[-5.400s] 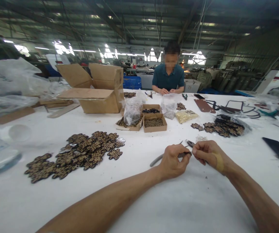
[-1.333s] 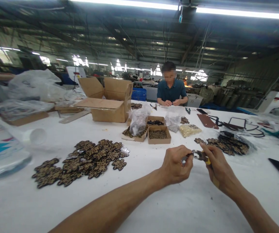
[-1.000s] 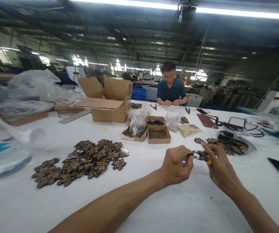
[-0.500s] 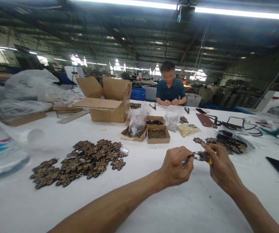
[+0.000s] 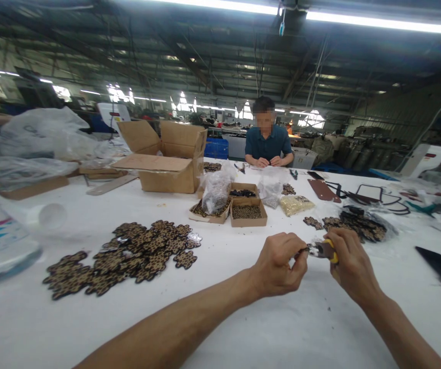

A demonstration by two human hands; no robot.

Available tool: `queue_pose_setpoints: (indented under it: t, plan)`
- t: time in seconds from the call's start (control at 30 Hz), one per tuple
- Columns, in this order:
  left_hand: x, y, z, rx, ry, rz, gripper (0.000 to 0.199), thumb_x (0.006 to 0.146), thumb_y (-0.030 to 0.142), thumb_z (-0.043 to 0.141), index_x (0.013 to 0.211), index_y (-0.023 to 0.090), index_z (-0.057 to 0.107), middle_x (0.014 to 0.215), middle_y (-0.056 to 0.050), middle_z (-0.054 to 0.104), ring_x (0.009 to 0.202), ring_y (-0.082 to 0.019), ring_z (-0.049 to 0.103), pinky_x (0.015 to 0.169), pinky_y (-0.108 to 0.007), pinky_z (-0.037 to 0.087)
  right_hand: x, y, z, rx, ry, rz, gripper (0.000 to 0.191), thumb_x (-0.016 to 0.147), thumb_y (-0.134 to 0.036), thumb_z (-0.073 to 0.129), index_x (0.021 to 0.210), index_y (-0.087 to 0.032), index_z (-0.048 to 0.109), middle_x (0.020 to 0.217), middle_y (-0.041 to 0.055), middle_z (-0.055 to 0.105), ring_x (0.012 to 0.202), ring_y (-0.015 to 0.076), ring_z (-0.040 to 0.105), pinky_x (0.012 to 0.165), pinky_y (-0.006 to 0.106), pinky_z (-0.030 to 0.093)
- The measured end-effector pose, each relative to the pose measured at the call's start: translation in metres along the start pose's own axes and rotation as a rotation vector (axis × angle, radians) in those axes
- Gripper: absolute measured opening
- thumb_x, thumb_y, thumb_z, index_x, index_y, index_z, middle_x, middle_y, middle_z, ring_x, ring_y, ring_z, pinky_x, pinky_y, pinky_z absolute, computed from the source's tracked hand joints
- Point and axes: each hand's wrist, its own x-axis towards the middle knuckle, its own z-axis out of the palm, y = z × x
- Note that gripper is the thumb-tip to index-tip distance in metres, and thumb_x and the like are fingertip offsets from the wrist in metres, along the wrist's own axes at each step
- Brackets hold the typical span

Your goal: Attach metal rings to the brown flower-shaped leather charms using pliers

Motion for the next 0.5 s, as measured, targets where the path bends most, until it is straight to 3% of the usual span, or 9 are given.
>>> queue_pose_setpoints:
  t: [0.5]
  plan:
    - [-0.0011,0.0051,0.0029,-0.016,-0.009,-0.005,0.007,0.084,0.012,0.054,0.085,0.019,0.053,0.071,-0.003,0.058,0.064,-0.014,0.052,0.064,-0.029,0.043,-0.0010,-0.0035,0.0014,0.010,0.011,0.018,0.036,0.085,-0.007,0.053,0.118,-0.021,0.051,0.112,0.0149,0.058,0.107,0.0324,0.055,0.091,0.050,0.050]
